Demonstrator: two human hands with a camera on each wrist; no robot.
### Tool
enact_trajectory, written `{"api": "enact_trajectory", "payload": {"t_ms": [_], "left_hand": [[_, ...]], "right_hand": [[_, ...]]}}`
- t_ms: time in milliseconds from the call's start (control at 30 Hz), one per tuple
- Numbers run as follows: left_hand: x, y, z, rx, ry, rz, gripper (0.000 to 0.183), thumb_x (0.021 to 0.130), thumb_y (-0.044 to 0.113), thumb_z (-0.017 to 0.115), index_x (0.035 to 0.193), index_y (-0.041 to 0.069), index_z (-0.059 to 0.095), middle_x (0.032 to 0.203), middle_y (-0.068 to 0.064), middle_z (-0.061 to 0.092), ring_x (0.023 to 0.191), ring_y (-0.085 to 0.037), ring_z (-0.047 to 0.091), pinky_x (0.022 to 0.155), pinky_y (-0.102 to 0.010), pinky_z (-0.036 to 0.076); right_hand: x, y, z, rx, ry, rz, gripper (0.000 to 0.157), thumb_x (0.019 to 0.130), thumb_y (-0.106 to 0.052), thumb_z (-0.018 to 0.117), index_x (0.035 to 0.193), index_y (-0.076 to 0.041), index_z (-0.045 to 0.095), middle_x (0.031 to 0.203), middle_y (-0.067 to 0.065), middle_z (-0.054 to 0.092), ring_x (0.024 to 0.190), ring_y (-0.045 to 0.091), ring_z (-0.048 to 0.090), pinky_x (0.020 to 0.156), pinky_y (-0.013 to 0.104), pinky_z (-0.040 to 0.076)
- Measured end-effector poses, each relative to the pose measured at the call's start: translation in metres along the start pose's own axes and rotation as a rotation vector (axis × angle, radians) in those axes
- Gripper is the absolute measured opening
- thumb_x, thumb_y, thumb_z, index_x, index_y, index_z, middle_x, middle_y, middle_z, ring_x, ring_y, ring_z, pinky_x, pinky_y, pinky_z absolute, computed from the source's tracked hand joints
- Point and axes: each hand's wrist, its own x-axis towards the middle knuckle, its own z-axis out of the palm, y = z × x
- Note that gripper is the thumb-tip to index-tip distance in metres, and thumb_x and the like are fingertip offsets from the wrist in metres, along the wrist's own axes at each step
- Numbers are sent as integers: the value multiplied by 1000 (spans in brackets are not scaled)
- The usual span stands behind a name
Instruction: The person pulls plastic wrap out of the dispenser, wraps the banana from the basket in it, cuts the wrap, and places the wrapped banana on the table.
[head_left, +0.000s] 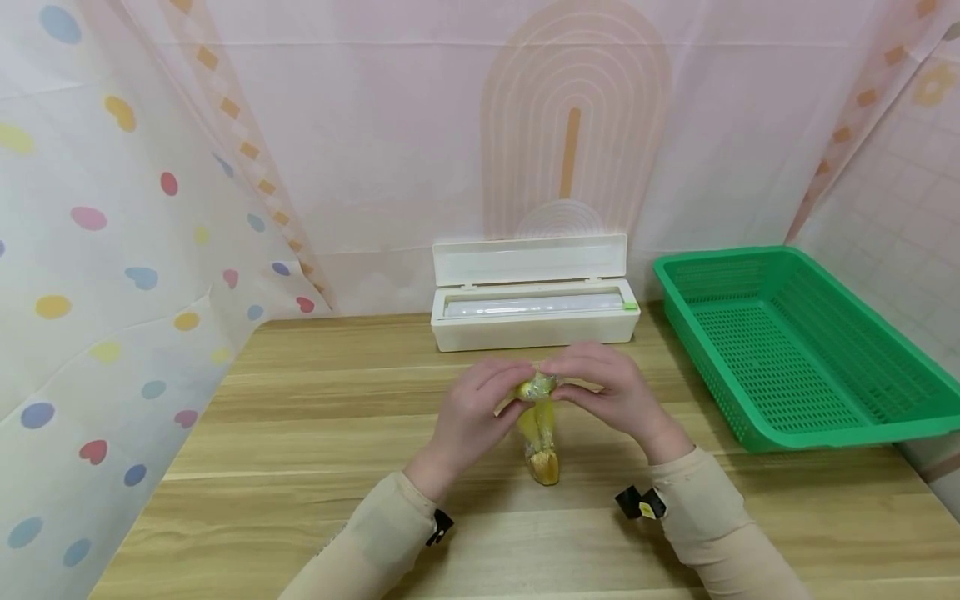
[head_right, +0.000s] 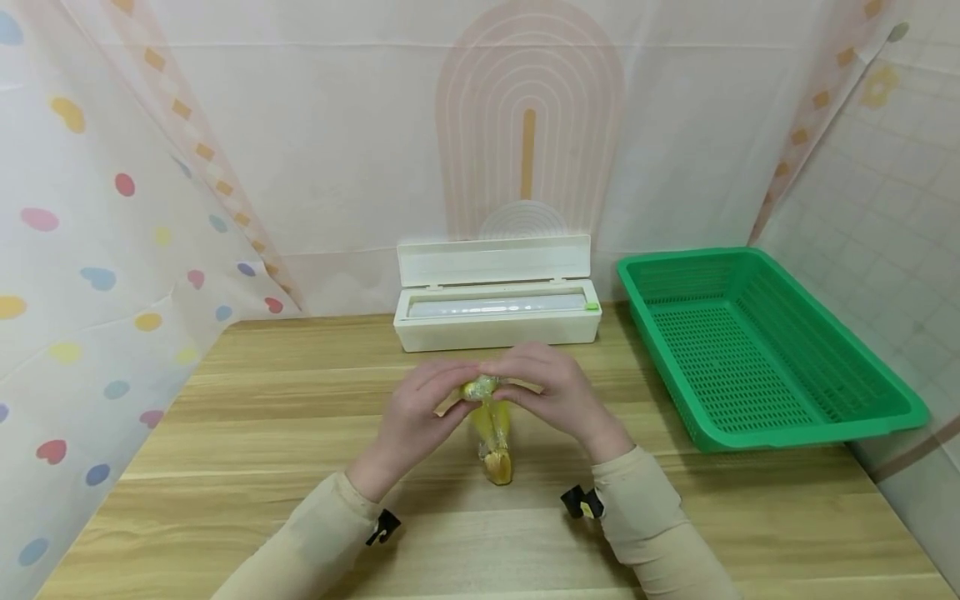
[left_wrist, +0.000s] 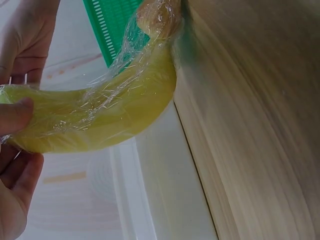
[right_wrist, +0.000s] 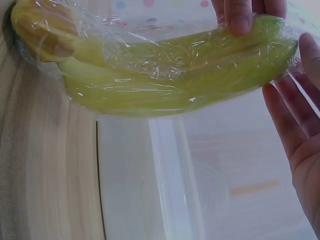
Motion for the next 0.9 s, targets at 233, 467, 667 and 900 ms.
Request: {"api": "enact_trajectory", "payload": {"t_ms": [233, 467, 667, 900], "left_hand": [[0, 2, 3, 55, 12, 7, 33, 75, 3, 84, 105, -1, 71, 102, -11, 72, 93, -22, 69, 90, -27, 54], [5, 4, 5, 158, 22, 80, 27, 79, 5, 82, 104, -1, 72, 100, -11, 74, 90, -22, 71, 87, -28, 56], [9, 6, 5, 165, 17, 115, 25, 79, 3, 81, 102, -2, 72, 99, -12, 74, 91, -21, 71, 88, -27, 55], [9, 7, 6, 192, 35, 152, 23, 81, 3, 79, 102, -3, 72, 100, -12, 74, 91, -22, 71, 87, -27, 56]], "right_hand": [[6, -5, 0, -122, 59, -116, 16, 95, -12, 65, 100, 1, 73, 94, 12, 72, 83, 25, 67, 82, 26, 55], [11, -11, -3, -243, 98, -143, 18, 96, -15, 65, 93, 0, 74, 89, 9, 72, 76, 23, 69, 76, 25, 57], [13, -10, -5, -129, 95, -61, 19, 95, -15, 66, 93, 2, 74, 86, 10, 72, 75, 21, 68, 76, 21, 56], [14, -4, -7, 44, 72, 130, 13, 89, -9, 71, 92, 3, 74, 86, 11, 72, 79, 17, 67, 71, 20, 56]]}}
